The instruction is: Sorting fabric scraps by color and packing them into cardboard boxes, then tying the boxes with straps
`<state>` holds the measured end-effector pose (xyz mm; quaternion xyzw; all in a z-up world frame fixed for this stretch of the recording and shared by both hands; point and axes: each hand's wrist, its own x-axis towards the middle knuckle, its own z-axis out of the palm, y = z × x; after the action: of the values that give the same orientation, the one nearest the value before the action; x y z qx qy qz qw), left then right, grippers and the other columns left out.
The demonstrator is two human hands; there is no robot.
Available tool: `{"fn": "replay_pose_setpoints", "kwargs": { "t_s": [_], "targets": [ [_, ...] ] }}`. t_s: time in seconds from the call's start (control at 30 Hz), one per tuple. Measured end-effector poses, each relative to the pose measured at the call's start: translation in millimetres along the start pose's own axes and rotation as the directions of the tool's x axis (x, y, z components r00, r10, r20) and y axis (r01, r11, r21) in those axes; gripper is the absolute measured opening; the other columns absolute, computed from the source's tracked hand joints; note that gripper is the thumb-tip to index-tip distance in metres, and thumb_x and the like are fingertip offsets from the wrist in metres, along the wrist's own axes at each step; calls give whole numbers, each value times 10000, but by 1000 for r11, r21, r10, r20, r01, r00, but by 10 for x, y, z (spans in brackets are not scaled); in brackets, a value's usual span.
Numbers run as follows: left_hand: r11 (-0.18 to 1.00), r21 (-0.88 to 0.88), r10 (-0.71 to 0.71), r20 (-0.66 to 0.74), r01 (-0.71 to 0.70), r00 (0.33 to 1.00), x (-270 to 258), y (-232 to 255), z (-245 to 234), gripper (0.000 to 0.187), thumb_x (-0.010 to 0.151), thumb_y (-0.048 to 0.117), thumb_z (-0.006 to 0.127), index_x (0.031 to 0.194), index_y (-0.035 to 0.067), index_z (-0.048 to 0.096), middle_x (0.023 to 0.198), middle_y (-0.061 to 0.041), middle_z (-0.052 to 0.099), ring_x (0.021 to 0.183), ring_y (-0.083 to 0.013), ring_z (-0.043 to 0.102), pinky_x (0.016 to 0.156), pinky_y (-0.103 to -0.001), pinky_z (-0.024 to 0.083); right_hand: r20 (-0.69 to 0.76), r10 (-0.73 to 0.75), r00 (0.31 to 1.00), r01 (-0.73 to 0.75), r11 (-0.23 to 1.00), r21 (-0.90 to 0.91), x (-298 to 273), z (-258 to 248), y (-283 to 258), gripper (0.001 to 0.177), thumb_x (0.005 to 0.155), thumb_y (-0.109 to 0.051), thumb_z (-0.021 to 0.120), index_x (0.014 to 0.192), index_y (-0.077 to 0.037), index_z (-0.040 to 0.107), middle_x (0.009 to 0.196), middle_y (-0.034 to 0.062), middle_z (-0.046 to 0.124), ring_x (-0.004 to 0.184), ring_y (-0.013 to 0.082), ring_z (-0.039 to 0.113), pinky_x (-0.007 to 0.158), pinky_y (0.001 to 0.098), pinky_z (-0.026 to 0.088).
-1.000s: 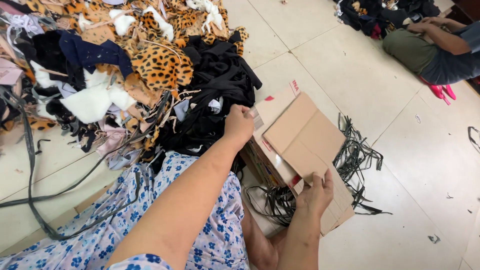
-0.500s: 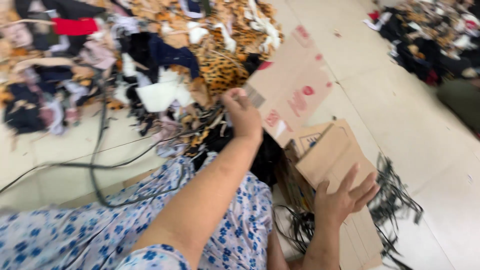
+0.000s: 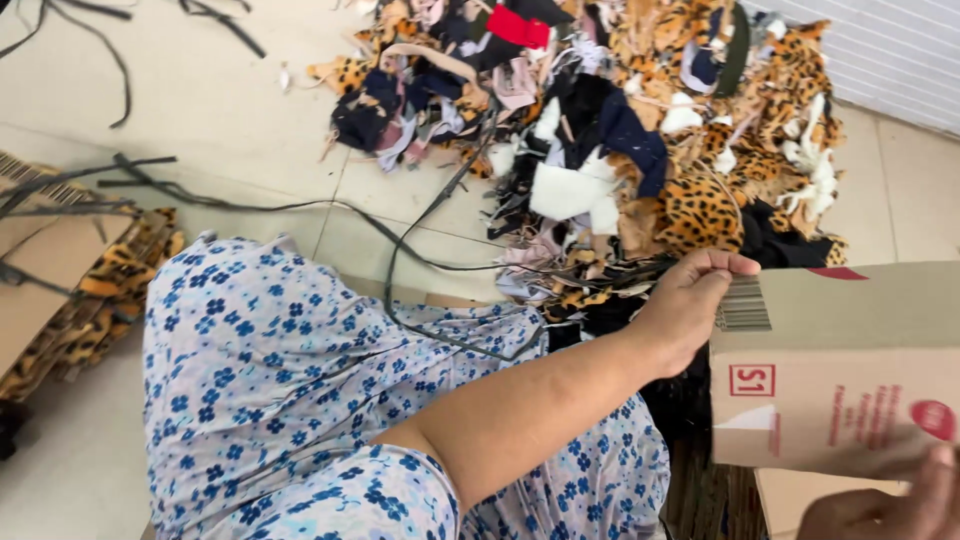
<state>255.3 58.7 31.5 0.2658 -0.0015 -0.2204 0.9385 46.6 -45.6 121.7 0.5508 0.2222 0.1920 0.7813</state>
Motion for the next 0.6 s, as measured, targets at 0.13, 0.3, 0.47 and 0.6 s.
{"fn": "replay_pose_setpoints", "kwargs": {
  "t_s": [0.13, 0.3, 0.47, 0.6],
  "targets": [
    [974, 224, -31, -51, 42, 998, -105, 630, -161, 274, 1111, 78, 374, 1156, 81, 644, 1172, -147, 670, 933, -214, 630, 799, -344, 533, 569, 670, 477, -741, -42, 670, 228, 27, -570, 697, 941, 252, 652, 1603, 124, 473, 1617, 420, 417, 1361, 667, 588, 1042, 705, 575],
    [983, 105, -136, -158, 153, 978, -143, 1220, -491, 292, 1120, 96, 400, 1157, 99, 690, 1126, -213, 710, 832, -264, 666, 603, -365, 573, 579, 608, 543, -627, -164, 761, 604, 207, -729, 1056, 1192, -233, 896, 1695, -368, -23, 1757, 154, -10, 1638, 479, 109, 1322, 822, 301],
    [988, 24, -143, -220, 152, 965, -265, 1852, -840, 221, 1044, 81, 536, 1163, 110, 719, 1220, -198, 725, 835, -256, 696, 620, -350, 594, 495, 554, 670, -531, -108, 840, 1222, 301, -897, 1054, 1049, 74, 610, 1678, -357, -117, 1755, 74, -172, 1674, 348, -49, 1386, 705, 140],
    [994, 21, -96, -281, 106, 955, -434, 2351, -1124, 241, 1055, 72, 545, 1238, 67, 700, 978, -182, 735, 758, -230, 708, 630, -326, 624, 429, 564, 705, -457, -100, 884, 1744, 226, -1135, 1063, 1053, -757, 604, 1660, -334, -159, 1729, 125, -204, 1654, 389, -75, 1391, 606, 43]
  ]
}}
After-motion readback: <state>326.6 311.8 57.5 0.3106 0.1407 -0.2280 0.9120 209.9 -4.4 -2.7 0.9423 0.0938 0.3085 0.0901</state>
